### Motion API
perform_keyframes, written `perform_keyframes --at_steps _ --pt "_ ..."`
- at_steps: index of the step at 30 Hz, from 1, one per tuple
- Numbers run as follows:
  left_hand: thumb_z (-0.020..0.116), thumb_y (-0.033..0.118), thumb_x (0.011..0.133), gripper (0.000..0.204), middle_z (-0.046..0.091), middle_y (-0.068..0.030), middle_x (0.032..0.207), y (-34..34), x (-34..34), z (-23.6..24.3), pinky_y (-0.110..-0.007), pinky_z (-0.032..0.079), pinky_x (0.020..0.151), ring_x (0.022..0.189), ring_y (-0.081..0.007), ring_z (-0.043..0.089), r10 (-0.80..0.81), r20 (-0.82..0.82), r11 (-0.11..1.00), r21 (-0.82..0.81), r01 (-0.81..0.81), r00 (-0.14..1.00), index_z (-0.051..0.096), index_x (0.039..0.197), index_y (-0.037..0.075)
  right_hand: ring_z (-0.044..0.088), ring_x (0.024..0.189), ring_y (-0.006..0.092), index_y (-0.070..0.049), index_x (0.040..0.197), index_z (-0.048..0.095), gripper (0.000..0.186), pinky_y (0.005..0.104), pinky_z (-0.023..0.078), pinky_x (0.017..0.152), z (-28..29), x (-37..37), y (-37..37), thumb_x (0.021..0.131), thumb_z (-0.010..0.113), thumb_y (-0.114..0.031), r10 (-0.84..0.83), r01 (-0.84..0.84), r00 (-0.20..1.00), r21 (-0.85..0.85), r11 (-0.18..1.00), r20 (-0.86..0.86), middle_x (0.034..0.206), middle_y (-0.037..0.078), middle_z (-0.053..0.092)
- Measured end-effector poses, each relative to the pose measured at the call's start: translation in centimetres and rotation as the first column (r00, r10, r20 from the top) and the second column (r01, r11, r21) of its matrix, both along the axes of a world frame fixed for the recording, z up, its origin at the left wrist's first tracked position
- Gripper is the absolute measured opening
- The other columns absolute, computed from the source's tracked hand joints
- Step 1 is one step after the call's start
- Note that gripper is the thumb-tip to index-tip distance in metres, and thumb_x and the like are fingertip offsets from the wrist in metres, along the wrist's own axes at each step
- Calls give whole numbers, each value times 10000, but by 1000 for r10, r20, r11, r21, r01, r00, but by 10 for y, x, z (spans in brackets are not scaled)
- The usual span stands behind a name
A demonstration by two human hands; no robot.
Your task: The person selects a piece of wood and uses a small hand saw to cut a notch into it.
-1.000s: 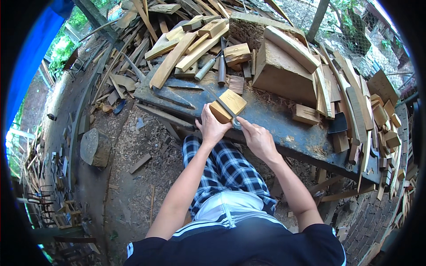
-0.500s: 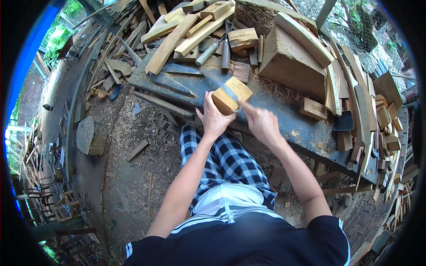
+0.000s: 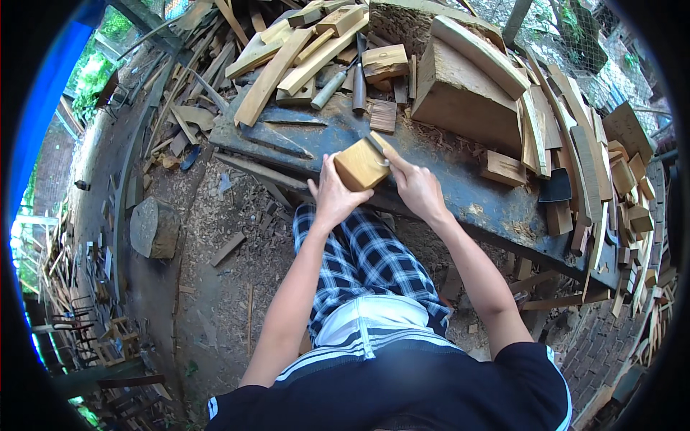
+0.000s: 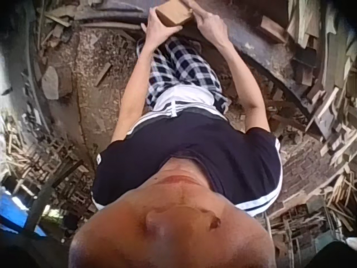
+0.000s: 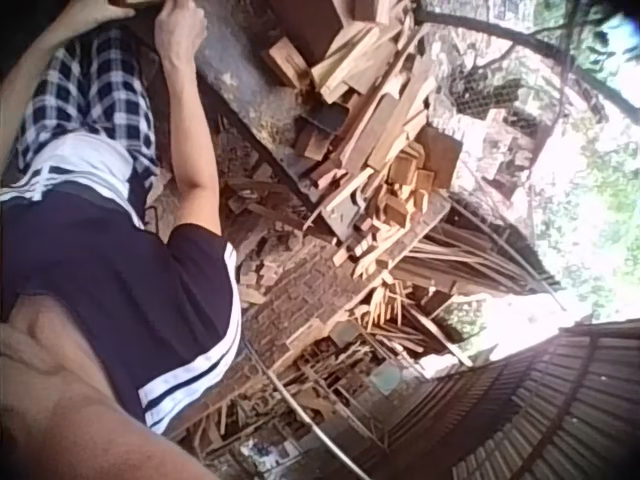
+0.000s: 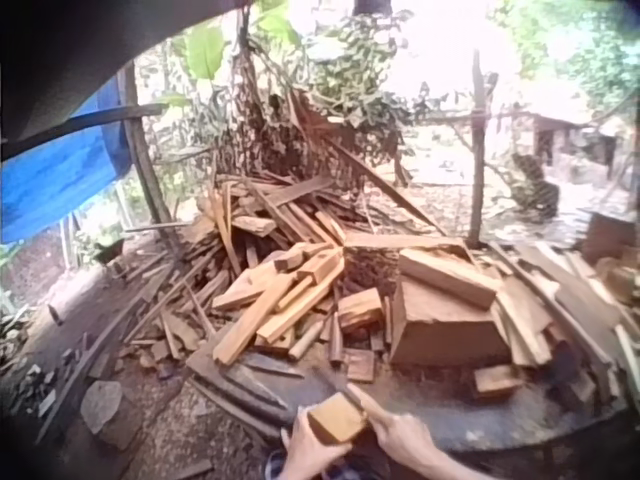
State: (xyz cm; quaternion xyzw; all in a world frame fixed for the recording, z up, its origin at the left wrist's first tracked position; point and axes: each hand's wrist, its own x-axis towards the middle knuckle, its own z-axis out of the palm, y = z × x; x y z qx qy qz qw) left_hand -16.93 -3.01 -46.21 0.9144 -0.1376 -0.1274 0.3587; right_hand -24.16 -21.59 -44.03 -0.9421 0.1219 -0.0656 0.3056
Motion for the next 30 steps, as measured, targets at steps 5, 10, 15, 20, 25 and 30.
perform_keyframes --at_steps 5,10,15,20,25,30 --pt "889 497 591 1227 294 -171 1598 15 -24 8 -734 75 1142 1527 -333 199 -99 31 993 63 96 995 215 1532 90 699 796 403 -268 1378 598 370 497 562 702 -4 -36 15 1016 521 -259 -67 63 996 80 995 56 858 196 715" --pt "886 552 594 1217 414 -182 1501 5 -20 -2 -689 151 1133 1430 -345 371 -72 123 996 66 65 990 241 1497 51 681 565 308 -284 1377 605 421 422 537 476 -1 -55 32 965 582 -198 60 -53 988 -59 997 139 733 168 673" --pt "905 441 597 1137 501 -179 1355 -3 -30 -10 -548 247 1095 1318 -344 456 -17 254 999 -27 24 967 277 1452 31 672 529 318 -277 1381 598 453 424 529 454 11 -68 33 941 585 -167 114 -104 991 -120 987 75 684 156 656" --pt "896 423 595 1057 507 -162 1314 -14 -29 0 -563 240 1102 1311 -344 443 2 220 999 -38 6 976 321 1399 50 688 573 360 -213 1349 616 391 464 546 480 5 -29 12 970 532 -170 -9 29 989 -138 990 145 683 211 668" --pt "894 427 600 1076 475 -165 1355 -19 -27 -3 -589 215 1130 1335 -350 418 2 195 1000 9 -4 981 297 1414 56 690 568 342 -201 1370 609 419 467 545 488 13 -59 25 958 556 -149 104 -96 993 -143 985 48 674 205 667" --pt "906 401 597 1039 488 -146 1345 -17 -29 0 -610 230 1125 1324 -349 428 26 181 999 -29 -21 983 318 1392 84 693 615 373 -240 1368 608 418 484 553 524 6 -36 1 962 550 -160 17 -6 997 -140 990 78 700 211 674"
